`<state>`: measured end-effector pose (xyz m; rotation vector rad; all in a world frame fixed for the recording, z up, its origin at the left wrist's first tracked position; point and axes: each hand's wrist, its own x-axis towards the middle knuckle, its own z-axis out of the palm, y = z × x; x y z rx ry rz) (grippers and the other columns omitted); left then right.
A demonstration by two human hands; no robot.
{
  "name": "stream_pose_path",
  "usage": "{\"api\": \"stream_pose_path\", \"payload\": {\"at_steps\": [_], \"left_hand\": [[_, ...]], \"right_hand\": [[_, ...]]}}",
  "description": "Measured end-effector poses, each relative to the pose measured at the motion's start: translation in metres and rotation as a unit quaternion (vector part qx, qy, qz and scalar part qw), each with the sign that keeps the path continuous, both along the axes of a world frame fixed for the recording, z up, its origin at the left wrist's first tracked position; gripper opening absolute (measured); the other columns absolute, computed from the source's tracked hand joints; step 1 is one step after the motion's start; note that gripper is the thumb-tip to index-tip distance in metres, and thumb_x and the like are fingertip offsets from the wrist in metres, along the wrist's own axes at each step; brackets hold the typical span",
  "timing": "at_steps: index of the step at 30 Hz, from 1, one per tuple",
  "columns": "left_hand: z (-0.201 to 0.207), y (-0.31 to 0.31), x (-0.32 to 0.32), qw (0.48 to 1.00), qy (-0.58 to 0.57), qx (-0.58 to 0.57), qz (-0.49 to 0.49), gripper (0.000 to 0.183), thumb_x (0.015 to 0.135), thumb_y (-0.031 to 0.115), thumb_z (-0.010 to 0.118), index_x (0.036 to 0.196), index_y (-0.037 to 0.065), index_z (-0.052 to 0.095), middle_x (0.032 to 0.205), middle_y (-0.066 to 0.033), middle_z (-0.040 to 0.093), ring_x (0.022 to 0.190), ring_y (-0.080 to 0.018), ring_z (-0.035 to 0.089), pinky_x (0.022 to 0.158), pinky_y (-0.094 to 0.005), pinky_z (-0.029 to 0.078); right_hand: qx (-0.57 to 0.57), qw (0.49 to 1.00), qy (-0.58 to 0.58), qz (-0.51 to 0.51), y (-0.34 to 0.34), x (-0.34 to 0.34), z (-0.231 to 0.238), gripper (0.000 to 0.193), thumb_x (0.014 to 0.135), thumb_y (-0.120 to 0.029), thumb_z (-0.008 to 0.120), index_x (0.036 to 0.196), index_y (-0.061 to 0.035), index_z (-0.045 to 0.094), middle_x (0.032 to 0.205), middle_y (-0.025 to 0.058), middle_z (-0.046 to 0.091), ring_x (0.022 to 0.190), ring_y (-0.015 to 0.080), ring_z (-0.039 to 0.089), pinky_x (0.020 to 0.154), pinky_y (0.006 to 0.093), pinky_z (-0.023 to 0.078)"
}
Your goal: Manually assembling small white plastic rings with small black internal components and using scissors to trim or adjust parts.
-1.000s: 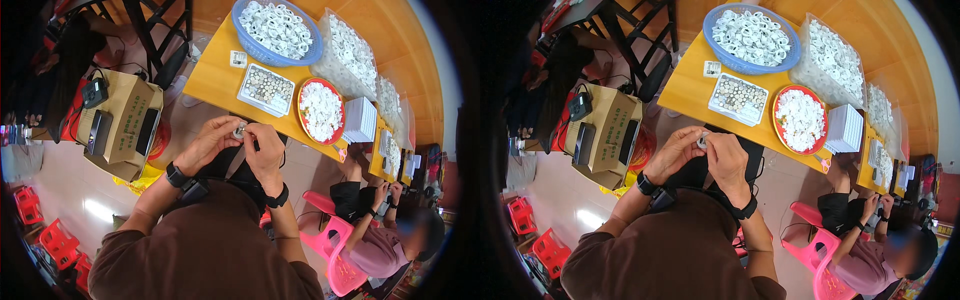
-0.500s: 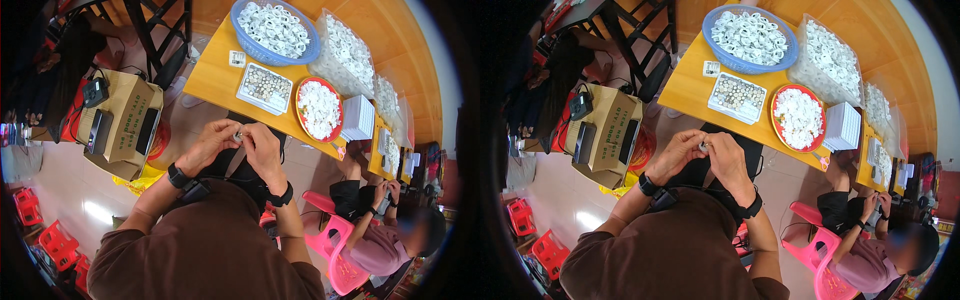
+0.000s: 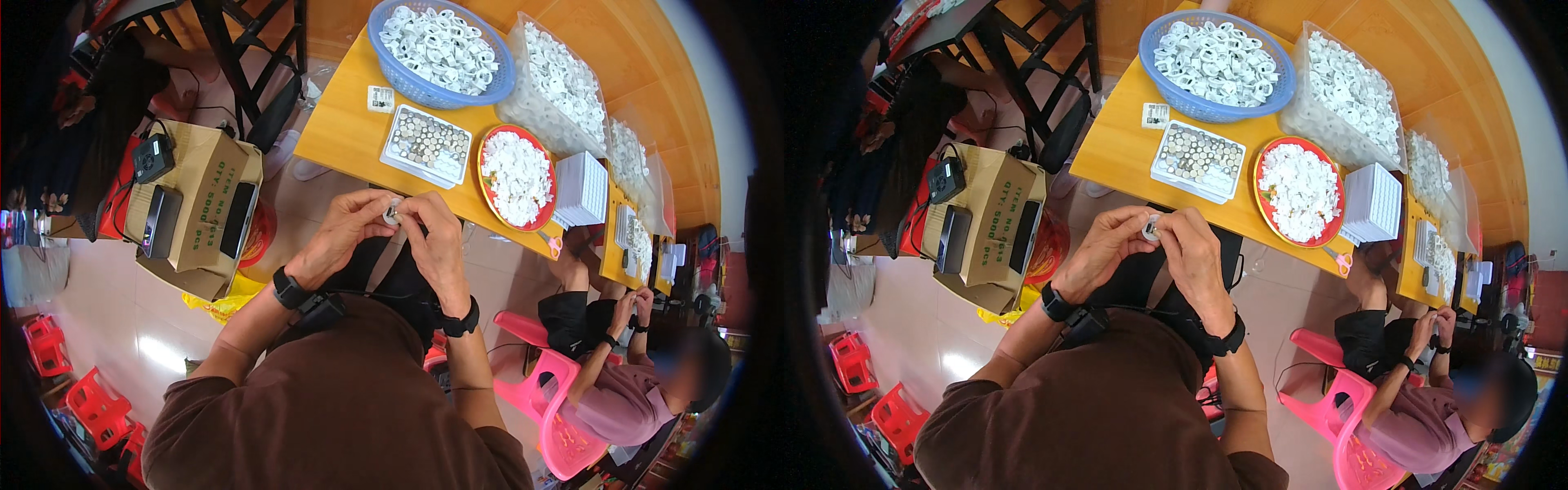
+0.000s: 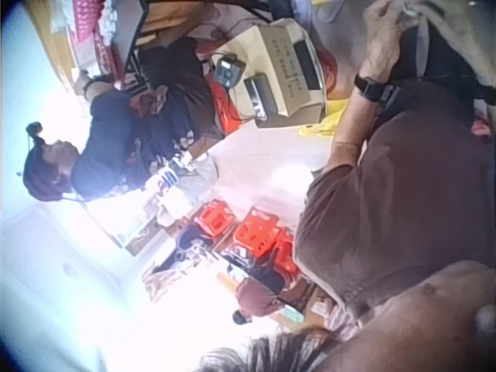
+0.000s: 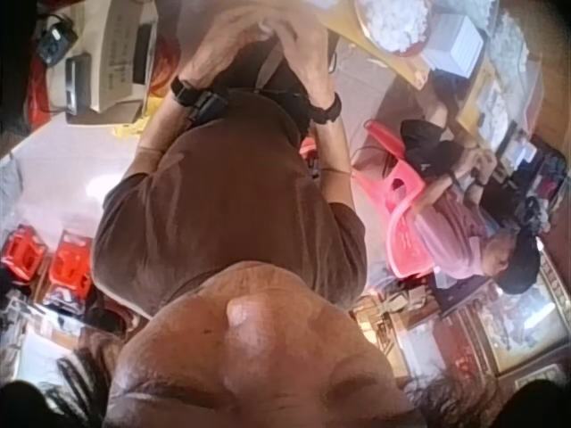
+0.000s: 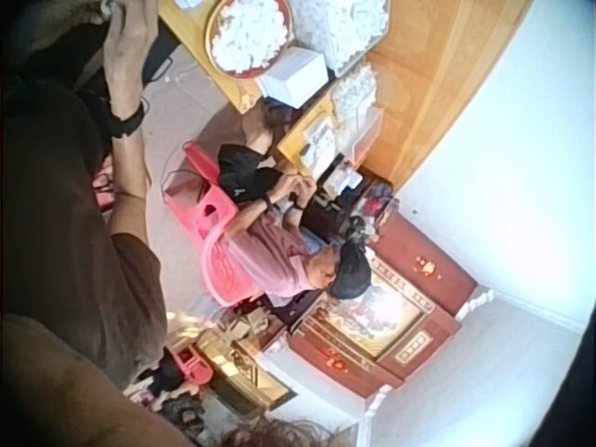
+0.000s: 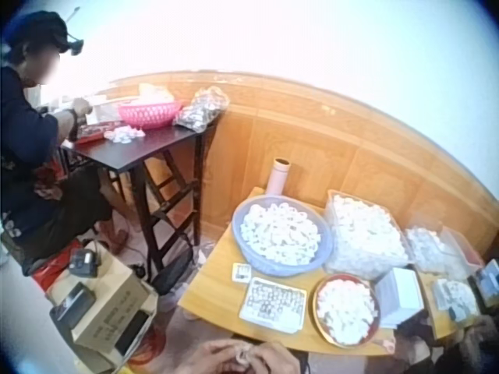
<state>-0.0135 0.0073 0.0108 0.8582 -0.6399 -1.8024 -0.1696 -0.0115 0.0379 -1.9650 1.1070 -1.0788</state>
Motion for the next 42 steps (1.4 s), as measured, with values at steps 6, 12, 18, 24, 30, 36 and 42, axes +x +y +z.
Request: {"api": "stream_pose_path", "payload": {"at_steps": [6,12,18,24,30,36,42], "left_hand": [[-0.004,0.003,-0.006,0.999,-0.045,0.003,0.022,0.023,0.093,0.016,0.053,0.106,0.0,0.061,0.095,-0.0068,0.063,0.084,-0.0124,0.062,0.071,-0.0232,0.053],[-0.003,0.005,-0.012,0.998,-0.067,0.001,0.008,0.022,0.092,0.015,0.053,0.106,0.0,0.062,0.093,-0.0074,0.064,0.081,-0.0127,0.062,0.07,-0.0228,0.054],[0.002,0.007,-0.018,0.996,-0.089,-0.007,-0.007,0.022,0.092,0.015,0.054,0.106,0.0,0.062,0.093,-0.0066,0.063,0.081,-0.0114,0.061,0.069,-0.0226,0.053],[0.0,0.009,-0.023,0.994,-0.106,-0.025,-0.004,0.021,0.092,0.015,0.054,0.106,0.001,0.063,0.093,-0.0059,0.063,0.081,-0.0105,0.06,0.071,-0.0243,0.052],[0.0,0.01,-0.027,0.994,-0.106,-0.037,-0.001,0.021,0.091,0.014,0.056,0.105,0.002,0.064,0.094,-0.0053,0.064,0.082,-0.0101,0.059,0.072,-0.0241,0.051],[0.001,0.015,-0.029,0.99,-0.131,-0.053,-0.013,0.018,0.091,0.012,0.055,0.103,0.001,0.064,0.096,-0.0055,0.063,0.084,-0.0112,0.06,0.073,-0.0249,0.052],[-0.002,0.016,-0.025,0.996,-0.081,-0.019,-0.021,0.019,0.093,0.013,0.052,0.104,0.001,0.062,0.098,-0.0052,0.062,0.086,-0.0115,0.06,0.074,-0.0252,0.052]], "right_hand": [[0.116,0.992,-0.045,0.005,-0.002,-0.006,-0.008,0.015,0.074,0.008,0.064,0.085,-0.0005,0.062,0.077,0.0085,0.053,0.069,0.0188,0.058,0.059,0.0267,0.045],[0.194,0.966,-0.17,-0.01,0.004,-0.013,-0.02,0.012,0.074,0.009,0.065,0.083,0.0018,0.063,0.08,0.004,0.055,0.068,0.0107,0.059,0.06,0.021,0.046],[0.246,0.945,-0.218,-0.013,0.006,-0.021,-0.026,0.009,0.076,0.008,0.065,0.083,0.0022,0.062,0.081,0.0022,0.056,0.068,0.0067,0.058,0.059,0.0183,0.045],[0.301,0.904,-0.302,-0.036,0.014,-0.022,-0.023,0.009,0.077,0.009,0.065,0.082,0.0025,0.061,0.08,0.0032,0.062,0.069,0.0058,0.058,0.063,0.0182,0.047],[0.29,0.892,-0.339,-0.075,0.023,-0.021,-0.026,0.012,0.077,0.009,0.064,0.086,0.0017,0.06,0.077,0.0032,0.064,0.071,0.0064,0.059,0.064,0.0185,0.048],[0.299,0.896,-0.323,-0.056,0.021,-0.022,-0.033,0.013,0.078,0.007,0.065,0.084,-0.0005,0.057,0.074,0.0001,0.061,0.067,0.0036,0.057,0.059,0.0161,0.045],[0.289,0.903,-0.31,-0.068,0.026,-0.018,-0.029,0.015,0.077,0.006,0.065,0.086,-0.0016,0.056,0.074,-0.0013,0.058,0.065,0.002,0.053,0.057,0.0153,0.043]]}}
